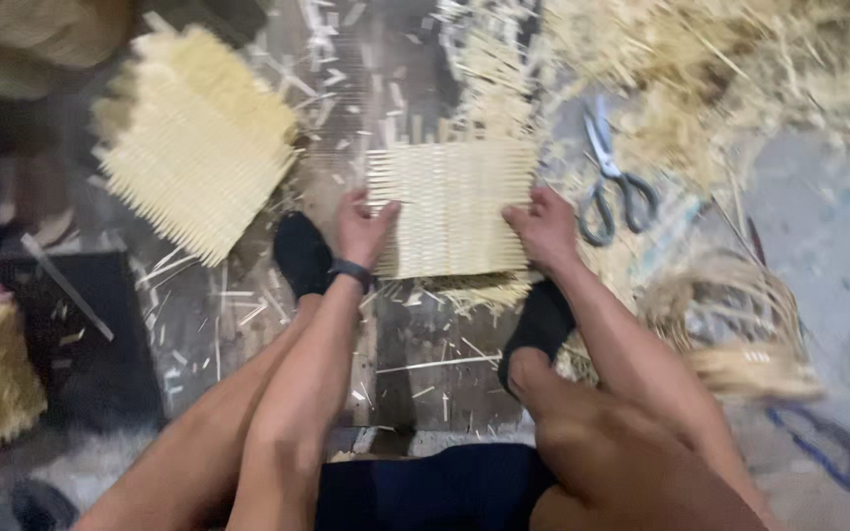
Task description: The person weaves a small round basket by placing a woven mat over a circular wooden mold, trimming the excess with scissors, and securing the edge with a bamboo ring. The process is repeated for multiple units.
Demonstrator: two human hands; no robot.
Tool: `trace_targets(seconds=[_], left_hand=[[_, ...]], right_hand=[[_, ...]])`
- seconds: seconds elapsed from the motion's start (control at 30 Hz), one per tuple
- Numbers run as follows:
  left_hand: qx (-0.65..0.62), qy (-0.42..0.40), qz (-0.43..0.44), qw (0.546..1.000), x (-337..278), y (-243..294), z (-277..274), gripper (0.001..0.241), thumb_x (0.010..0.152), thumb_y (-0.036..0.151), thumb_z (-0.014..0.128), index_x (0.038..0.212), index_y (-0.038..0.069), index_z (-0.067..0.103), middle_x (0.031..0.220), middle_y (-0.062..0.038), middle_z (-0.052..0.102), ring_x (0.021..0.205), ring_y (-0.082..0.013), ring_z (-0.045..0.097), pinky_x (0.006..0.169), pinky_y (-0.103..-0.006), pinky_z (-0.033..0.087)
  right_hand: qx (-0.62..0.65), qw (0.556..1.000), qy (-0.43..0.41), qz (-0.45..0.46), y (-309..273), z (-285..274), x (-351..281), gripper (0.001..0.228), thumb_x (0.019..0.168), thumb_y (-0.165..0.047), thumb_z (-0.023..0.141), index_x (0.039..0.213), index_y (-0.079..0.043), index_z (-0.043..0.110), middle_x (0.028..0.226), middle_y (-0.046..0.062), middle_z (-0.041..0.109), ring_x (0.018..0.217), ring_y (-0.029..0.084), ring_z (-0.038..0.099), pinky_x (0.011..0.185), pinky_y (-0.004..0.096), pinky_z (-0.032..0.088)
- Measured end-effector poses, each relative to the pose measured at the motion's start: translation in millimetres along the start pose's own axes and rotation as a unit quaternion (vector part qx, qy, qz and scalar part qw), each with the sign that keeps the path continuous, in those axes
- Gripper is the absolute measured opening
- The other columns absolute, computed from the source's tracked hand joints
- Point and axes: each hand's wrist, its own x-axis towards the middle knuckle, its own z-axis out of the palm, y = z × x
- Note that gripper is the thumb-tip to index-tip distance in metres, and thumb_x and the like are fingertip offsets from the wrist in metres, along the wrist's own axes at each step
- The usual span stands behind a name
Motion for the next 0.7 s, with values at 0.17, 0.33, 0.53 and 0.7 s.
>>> trace_targets(seconds=[0.17, 0.33, 0.53, 0.7], left_hand=[[0.043, 0.089, 0.004, 0.995, 6, -3, -53, 0.048, 0.088, 0.002, 0.075, 0.132, 0.001, 0.056, 0.118, -0.012, 0.061, 0.094, -0.0192, 0.062, 0.073, -0.0314, 0.054], [-0.055, 0.066, -0.017, 0.996, 4, 18, -113, 0.068, 0.099, 0.008, 0.082, 0.149, 0.000, 0.036, 0.124, -0.014, 0.062, 0.107, -0.0200, 0.066, 0.085, -0.0311, 0.063], [-0.048, 0.039, -0.058, 0.996, -4, 40, -107, 0.059, 0.101, 0.007, 0.077, 0.147, 0.001, 0.040, 0.125, -0.013, 0.064, 0.100, -0.0172, 0.069, 0.072, -0.0279, 0.060], [-0.041, 0.037, -0.064, 0.996, -15, 52, -98, 0.057, 0.101, 0.007, 0.075, 0.146, 0.001, 0.041, 0.122, -0.015, 0.065, 0.096, -0.0181, 0.071, 0.072, -0.0283, 0.061]], right_hand=[[-0.031, 0.996, 0.034, -0.075, -8, -74, -36, 0.060, 0.086, -0.028, 0.085, 0.135, -0.002, 0.061, 0.114, 0.015, 0.068, 0.105, 0.023, 0.065, 0.092, 0.035, 0.056], [-0.474, 0.858, -0.022, -0.196, -26, -240, -138, 0.106, 0.059, -0.053, 0.092, 0.144, -0.008, 0.048, 0.147, 0.024, 0.046, 0.140, 0.043, 0.039, 0.114, 0.054, 0.031], [-0.683, 0.729, 0.040, 0.028, 34, -326, -212, 0.117, 0.053, -0.032, 0.091, 0.155, -0.015, 0.036, 0.150, 0.017, 0.046, 0.140, 0.037, 0.042, 0.108, 0.053, 0.038], [-0.632, 0.750, 0.194, 0.027, 89, -334, -164, 0.072, 0.075, -0.019, 0.079, 0.141, -0.006, 0.052, 0.127, 0.019, 0.061, 0.123, 0.037, 0.057, 0.099, 0.053, 0.048]])
